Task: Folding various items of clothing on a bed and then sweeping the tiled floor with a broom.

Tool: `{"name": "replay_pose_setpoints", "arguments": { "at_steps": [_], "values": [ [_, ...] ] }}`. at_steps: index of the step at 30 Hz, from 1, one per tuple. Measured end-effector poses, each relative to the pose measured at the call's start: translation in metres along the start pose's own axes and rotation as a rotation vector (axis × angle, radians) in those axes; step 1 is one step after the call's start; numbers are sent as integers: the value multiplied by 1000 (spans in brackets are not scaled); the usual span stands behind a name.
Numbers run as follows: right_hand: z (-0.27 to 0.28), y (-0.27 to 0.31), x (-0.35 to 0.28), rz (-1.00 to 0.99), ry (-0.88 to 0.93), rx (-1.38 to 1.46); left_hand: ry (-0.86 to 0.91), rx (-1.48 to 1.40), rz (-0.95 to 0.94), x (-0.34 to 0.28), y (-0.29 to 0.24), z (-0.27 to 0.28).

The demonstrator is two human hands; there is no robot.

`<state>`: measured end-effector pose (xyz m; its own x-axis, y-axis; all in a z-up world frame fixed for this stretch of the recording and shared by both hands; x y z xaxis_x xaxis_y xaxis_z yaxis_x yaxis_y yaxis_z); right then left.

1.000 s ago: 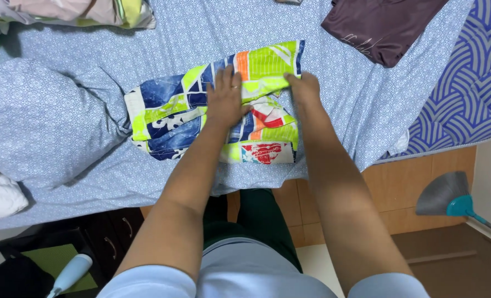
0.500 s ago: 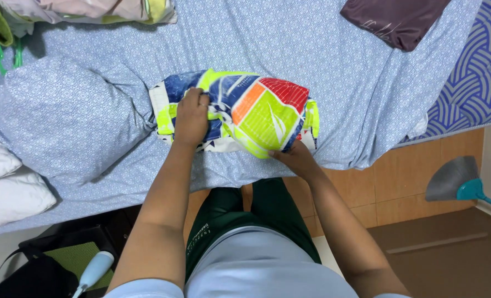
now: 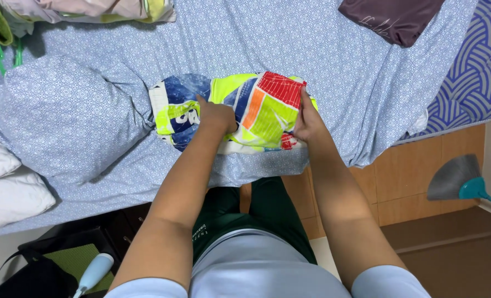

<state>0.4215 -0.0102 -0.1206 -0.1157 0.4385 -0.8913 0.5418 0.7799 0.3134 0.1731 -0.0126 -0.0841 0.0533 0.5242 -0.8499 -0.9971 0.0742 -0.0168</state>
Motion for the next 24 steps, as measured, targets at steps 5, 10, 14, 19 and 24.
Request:
{"name": "replay_pose_setpoints", "arguments": {
  "at_steps": [5, 10, 14, 19, 24],
  "values": [
    [-1, 25, 20, 88, 262, 217, -11, 48, 15, -5, 5, -13],
    [30, 54, 24, 418, 343, 217, 88, 57, 38, -22, -3, 8],
    [18, 38, -22, 447, 207, -56, -428, -217, -114, -13, -37, 52],
    [7, -25, -73, 517, 174, -464, -777, -511, -423, 12, -87, 75],
    [25, -63, -57, 786, 350, -993, -317, -290, -303, 7, -111, 85]
  ]
}}
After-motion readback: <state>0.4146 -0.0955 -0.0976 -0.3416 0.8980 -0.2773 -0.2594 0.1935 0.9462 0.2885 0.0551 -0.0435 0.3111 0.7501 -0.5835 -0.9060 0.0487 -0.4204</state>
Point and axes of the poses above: each hand's wrist, its own x-axis towards the middle knuckle, its own z-axis out of the back of the hand, y = z × x, the point moved 5 cm from there along x, towards the middle knuckle, and after that the axes turned 1 degree about x, right-handed, at the moved point
